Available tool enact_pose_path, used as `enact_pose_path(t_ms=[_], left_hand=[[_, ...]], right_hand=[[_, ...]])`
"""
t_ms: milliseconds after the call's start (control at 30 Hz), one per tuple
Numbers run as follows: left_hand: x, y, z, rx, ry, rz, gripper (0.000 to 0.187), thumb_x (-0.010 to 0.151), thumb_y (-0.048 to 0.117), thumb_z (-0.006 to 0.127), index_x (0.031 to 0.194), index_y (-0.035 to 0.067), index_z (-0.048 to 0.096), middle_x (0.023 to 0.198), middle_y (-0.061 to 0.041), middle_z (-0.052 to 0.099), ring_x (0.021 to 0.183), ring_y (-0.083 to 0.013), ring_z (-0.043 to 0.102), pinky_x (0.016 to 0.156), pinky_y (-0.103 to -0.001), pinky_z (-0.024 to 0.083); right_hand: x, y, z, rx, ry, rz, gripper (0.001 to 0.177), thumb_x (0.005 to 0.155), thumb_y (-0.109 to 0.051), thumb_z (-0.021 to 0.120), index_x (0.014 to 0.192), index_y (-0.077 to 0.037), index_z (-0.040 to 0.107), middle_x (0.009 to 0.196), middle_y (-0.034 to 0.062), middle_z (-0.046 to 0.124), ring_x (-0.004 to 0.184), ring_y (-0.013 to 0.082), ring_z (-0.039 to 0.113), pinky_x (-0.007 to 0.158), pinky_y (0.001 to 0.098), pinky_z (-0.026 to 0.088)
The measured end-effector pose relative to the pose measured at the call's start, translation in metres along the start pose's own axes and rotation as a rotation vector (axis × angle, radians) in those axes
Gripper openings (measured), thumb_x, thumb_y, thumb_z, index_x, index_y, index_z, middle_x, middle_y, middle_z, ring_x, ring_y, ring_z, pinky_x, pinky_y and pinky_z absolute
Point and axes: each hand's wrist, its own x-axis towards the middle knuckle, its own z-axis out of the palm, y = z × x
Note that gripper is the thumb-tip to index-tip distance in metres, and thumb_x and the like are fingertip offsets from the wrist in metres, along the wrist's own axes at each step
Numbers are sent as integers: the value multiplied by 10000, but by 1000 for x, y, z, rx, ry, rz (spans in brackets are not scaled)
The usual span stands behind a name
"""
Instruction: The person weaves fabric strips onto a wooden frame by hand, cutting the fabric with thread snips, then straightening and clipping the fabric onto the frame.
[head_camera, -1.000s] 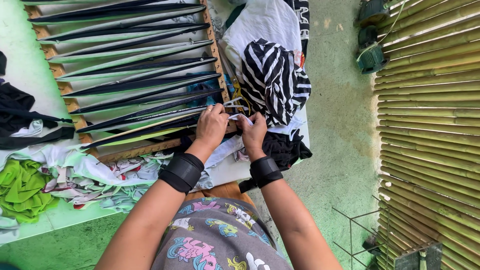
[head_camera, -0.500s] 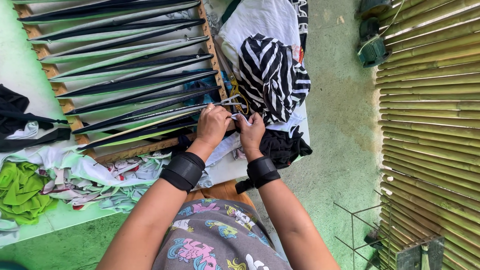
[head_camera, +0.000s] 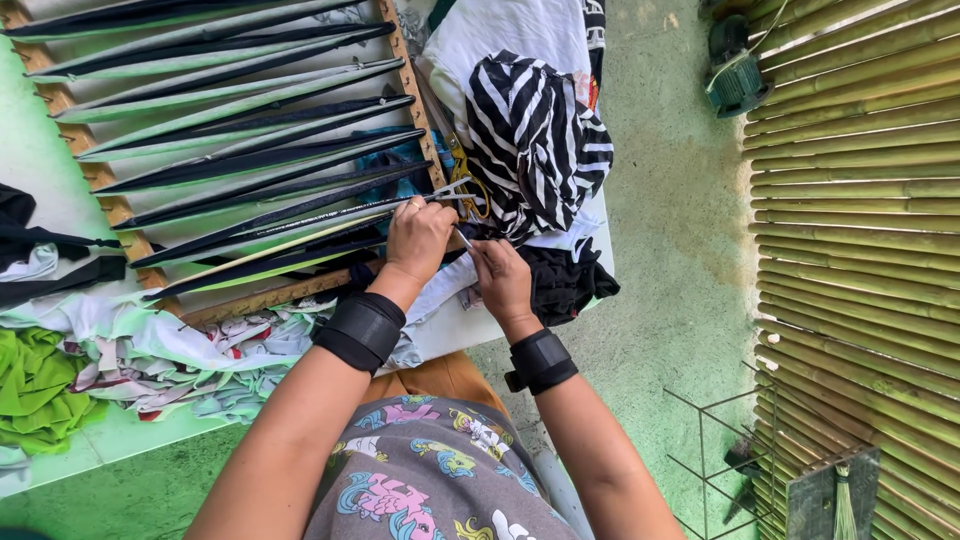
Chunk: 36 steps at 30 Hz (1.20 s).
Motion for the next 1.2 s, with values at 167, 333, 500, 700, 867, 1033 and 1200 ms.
enact_pose_path(t_ms=[167, 333, 500, 700, 867, 1033, 1200], left_hand=[[3, 5, -14, -23, -1, 1, 45, 792, 176, 757, 831, 174, 778, 860, 4, 686, 934, -269, 619, 851, -389, 491], [0, 4, -14, -39, -23, -44, 82, 810, 156, 747, 857, 202, 796, 898, 30, 695, 963, -250, 624, 869, -382, 486], [-13, 15, -42, -116, -33, -192, 156, 879, 234, 735, 905, 80, 742, 928, -71, 711, 945, -307, 680, 829, -432, 545], [-48, 20, -40, -88, -447, -453, 400, 1000, 403, 634, 839, 68, 782, 794, -197, 735, 748, -413, 725, 664, -496, 590], [-51, 23, -42, -197, -363, -538, 353, 969, 396, 665, 855, 90, 798, 792, -194, 735, 768, -390, 728, 692, -485, 586], [-50, 25, -45, -245, -402, -618, 274, 906, 378, 715, 891, 123, 814, 845, -176, 746, 794, -368, 733, 700, -466, 591], [-58, 21, -32, -217, -355, -610, 146, 857, 249, 739, 923, 136, 803, 877, -153, 759, 838, -354, 740, 726, -465, 596]], right_hand=[[-11, -15, 2, 21, -23, -5, 99, 926, -139, 758, 975, -64, 715, 859, 105, 660, 736, 311, 675, 658, 368, 547], [-21, -15, 21, -70, -114, -100, 137, 945, -102, 700, 1077, -71, 723, 896, 117, 650, 751, 345, 660, 653, 404, 535], [-22, -8, 24, -167, -197, -155, 199, 946, -60, 677, 1142, -76, 707, 896, 126, 590, 787, 353, 632, 674, 432, 532], [-23, -12, 25, -132, -202, -152, 170, 896, -51, 703, 1063, -72, 727, 889, 112, 604, 806, 336, 631, 671, 428, 530], [-29, -7, 36, -107, -208, -206, 75, 883, -56, 734, 955, -66, 715, 880, 108, 607, 863, 347, 619, 841, 443, 531], [-36, -8, 33, -131, -232, -334, 96, 874, -77, 733, 968, -62, 731, 854, 75, 617, 860, 317, 630, 1075, 541, 445], [-26, -44, 6, -239, -260, -396, 80, 781, -108, 743, 857, -100, 720, 867, 64, 652, 903, 315, 608, 926, 507, 464]])
